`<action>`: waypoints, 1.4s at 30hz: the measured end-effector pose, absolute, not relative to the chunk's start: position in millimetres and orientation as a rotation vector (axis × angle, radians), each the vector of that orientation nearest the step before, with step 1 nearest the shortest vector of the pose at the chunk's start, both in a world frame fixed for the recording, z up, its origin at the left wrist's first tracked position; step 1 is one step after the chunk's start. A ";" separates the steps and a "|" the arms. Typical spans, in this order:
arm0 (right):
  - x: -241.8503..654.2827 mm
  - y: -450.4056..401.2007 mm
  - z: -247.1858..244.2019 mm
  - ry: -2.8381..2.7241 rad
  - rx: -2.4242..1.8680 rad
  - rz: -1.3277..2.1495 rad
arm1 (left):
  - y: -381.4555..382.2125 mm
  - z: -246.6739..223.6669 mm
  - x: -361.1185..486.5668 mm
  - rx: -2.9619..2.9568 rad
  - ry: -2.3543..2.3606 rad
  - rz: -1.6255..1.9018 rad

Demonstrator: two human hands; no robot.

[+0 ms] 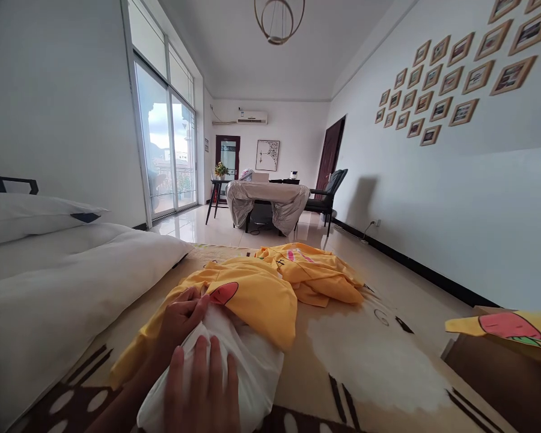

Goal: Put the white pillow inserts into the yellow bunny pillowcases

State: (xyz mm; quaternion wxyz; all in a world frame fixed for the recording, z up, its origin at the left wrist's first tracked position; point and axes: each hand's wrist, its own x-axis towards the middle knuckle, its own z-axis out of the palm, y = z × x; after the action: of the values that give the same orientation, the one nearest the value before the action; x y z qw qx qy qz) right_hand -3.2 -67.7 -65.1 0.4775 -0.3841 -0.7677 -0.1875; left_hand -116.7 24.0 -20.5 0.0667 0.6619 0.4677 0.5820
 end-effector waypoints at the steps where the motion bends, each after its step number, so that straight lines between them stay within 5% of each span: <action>1: -3.7 -63.8 -63.3 -1.857 -0.948 -0.501 | 23.4 -20.1 -116.8 1.999 1.415 1.739; 18: 16.1 -25.2 -50.8 -1.947 -0.909 -0.670 | 9.1 -8.9 -115.6 1.970 1.232 1.506; 42: 48.2 19.2 -64.9 -2.027 -1.366 -0.566 | -22.4 -28.9 -62.3 2.729 1.174 1.609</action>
State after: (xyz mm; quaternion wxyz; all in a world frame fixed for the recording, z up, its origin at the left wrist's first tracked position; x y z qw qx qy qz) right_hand 48.2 19.2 -64.9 0.3109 -0.5174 -0.7679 -0.2144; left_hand -62.3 -22.4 -28.9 -0.1181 0.8021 0.3450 0.4728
